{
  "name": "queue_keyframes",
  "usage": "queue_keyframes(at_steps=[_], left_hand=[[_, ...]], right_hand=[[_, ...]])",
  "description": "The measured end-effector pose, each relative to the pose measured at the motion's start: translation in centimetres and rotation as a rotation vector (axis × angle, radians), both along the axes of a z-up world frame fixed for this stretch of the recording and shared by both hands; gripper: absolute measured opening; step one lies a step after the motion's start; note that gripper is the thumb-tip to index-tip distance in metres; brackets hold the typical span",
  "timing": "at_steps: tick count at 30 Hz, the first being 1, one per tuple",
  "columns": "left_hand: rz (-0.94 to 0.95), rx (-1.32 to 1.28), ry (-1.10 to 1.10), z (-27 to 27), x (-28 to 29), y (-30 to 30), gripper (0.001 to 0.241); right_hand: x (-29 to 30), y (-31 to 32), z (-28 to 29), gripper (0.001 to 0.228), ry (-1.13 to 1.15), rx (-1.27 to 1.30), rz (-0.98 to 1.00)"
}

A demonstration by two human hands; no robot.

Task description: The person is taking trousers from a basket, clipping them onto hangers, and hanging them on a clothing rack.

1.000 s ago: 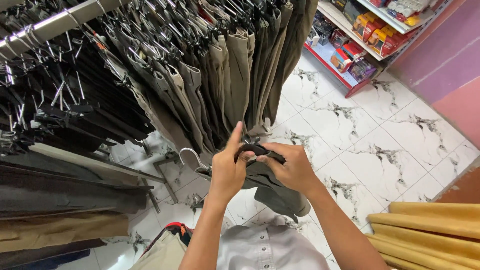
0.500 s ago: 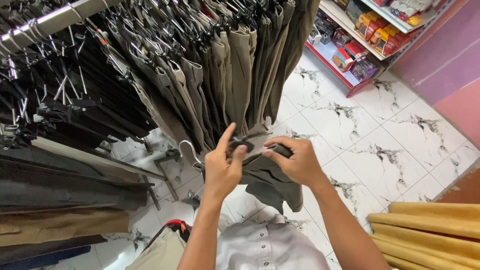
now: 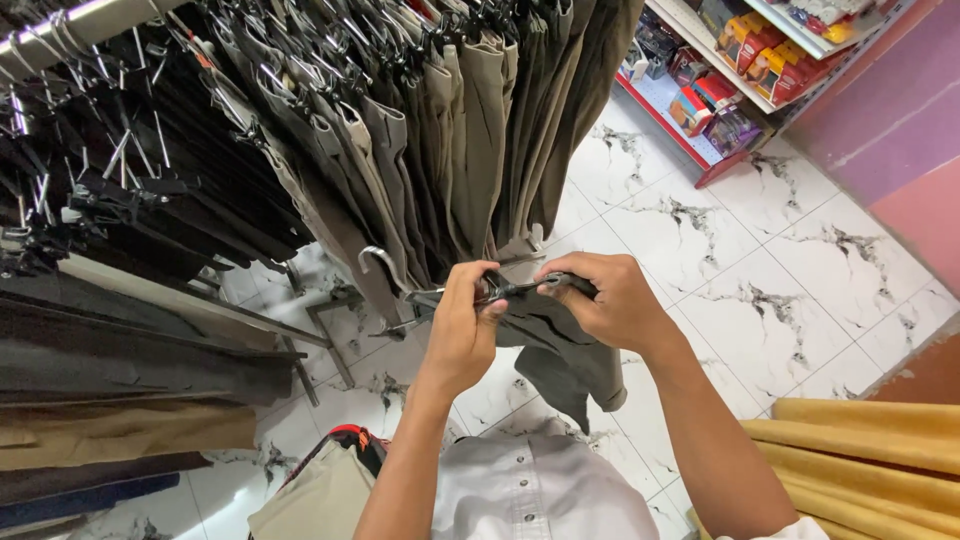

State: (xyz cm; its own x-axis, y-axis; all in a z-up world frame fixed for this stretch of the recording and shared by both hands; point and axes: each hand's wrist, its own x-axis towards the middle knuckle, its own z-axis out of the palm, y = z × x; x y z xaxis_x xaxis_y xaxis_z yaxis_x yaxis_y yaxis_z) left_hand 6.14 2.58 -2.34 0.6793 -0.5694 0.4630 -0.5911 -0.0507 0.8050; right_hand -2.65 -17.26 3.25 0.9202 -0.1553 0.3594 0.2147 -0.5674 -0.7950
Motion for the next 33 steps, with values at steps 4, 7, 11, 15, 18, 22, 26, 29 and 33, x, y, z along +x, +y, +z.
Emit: queue_keyframes(at_steps=[4,7,11,15,18,22,26,29,33], left_hand=[[0.027,-0.057,0.015,0.7,-0.3,-0.2,0.063],[0.053,-0.059,-0.025,-0.1,-0.5,-0.5,0.073],[0.147,-0.195,-0.153,-0.8,-0.3,-1.2,0.036],[0.271,-0.099,-0.290,0.0,-1.6,-0.9,0.025],[0.380,0.004,-0.392,-0.7,-2.2,-1.4,0.018],[0.469,0.109,-0.476,-2.0,-1.6,-1.8,0.028],[0.317,0.072,-0.394,-1.1,-0.7,-2.1,0.014],[0.224,0.054,-0.346,0.3,-0.3,-1.7,0.011],[0.173,0.005,-0.291,-0.2,-0.3,-1.9,0.010]], right_hand=[[0.1,-0.3,-0.3,0.011,-0.014,-0.016,0.016],[0.1,-0.5,-0.7,0.012,-0.018,-0.023,0.020],[-0.1,-1.1,-1.5,0.020,-0.070,-0.040,0.046],[-0.1,-1.2,0.7,0.018,-0.108,-0.067,0.094],[0.0,-1.7,1.4,0.023,-0.085,-0.108,0.079],[-0.1,-1.7,2.3,0.024,-0.101,-0.126,0.114],[0.3,-1.5,2.4,0.022,-0.115,-0.143,0.143],[0.5,-1.8,2.0,0.022,-0.127,-0.169,0.138],[0.8,-2.2,1.5,0.023,-0.107,-0.192,0.113]])
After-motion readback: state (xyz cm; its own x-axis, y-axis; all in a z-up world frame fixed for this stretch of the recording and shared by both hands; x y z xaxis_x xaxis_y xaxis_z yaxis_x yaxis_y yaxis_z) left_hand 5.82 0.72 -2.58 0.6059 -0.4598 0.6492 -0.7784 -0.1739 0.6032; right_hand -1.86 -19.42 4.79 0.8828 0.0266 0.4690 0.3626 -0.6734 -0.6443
